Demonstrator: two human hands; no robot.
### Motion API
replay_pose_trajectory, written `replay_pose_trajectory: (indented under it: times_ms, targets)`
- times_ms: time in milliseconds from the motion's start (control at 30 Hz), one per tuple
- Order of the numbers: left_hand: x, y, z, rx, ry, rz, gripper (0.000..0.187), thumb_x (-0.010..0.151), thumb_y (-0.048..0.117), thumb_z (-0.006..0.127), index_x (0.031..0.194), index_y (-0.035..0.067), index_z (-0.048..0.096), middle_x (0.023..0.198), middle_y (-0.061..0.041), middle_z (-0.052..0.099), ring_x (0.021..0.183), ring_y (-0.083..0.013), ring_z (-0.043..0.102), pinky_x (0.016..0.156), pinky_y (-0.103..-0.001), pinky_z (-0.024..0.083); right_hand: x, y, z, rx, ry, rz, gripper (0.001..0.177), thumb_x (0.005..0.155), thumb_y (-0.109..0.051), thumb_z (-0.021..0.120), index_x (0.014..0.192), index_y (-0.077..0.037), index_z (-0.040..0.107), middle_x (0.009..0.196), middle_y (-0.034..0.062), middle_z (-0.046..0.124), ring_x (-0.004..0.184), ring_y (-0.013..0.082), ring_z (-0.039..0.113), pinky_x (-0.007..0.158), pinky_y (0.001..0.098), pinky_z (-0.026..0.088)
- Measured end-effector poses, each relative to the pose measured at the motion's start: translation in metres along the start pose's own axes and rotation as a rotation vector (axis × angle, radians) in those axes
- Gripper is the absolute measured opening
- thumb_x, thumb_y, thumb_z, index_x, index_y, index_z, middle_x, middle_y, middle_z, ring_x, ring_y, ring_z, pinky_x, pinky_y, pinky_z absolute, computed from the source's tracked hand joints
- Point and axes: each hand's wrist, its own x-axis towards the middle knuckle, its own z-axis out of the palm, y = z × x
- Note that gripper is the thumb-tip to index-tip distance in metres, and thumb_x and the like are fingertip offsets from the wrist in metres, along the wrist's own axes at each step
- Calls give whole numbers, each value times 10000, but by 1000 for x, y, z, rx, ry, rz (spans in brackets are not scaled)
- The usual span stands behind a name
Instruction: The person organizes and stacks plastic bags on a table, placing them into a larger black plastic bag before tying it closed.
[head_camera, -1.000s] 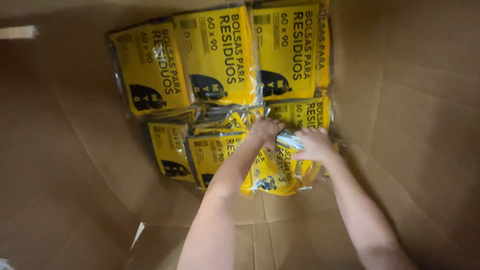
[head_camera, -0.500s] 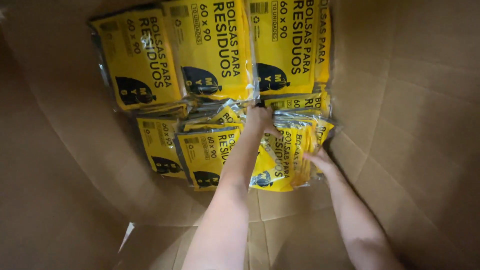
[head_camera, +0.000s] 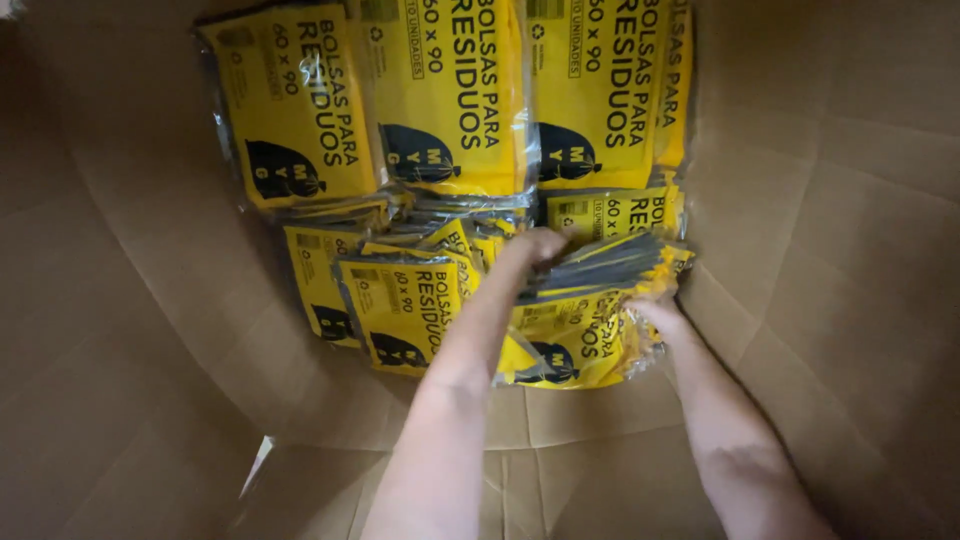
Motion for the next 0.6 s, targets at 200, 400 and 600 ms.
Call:
replay_pose_trajectory:
  times_ms: [200, 400, 600]
  targets:
    - [153, -82, 59, 612, 463, 201, 378, 936, 320, 451, 1169, 161, 703, 1175, -126, 589, 1007, -381, 703, 803, -447, 604, 3, 15, -14, 600, -172, 130, 276, 747, -36, 736, 947, -90, 554, 999, 74, 622, 1025, 231, 670, 861, 497, 607]
    - [47, -65, 14, 193, -39, 308, 406, 976, 362, 472, 1039, 94, 771, 978, -112, 750, 932, -223, 744, 776, -209, 565, 11, -16, 13, 43, -96, 105, 327, 675, -26, 833, 974, -10, 701, 991, 155, 668, 990, 277, 660, 953, 448, 518]
    - [-55, -42, 90, -845, 156, 57, 984, 784, 853, 544, 1528, 221, 424, 1601, -58, 347, 1478, -263, 295, 1227, -346, 199, -54, -114, 48, 61, 34, 380, 461, 811, -367, 750, 1174, -108, 633, 1015, 126, 634, 939, 292, 656, 911, 449, 538]
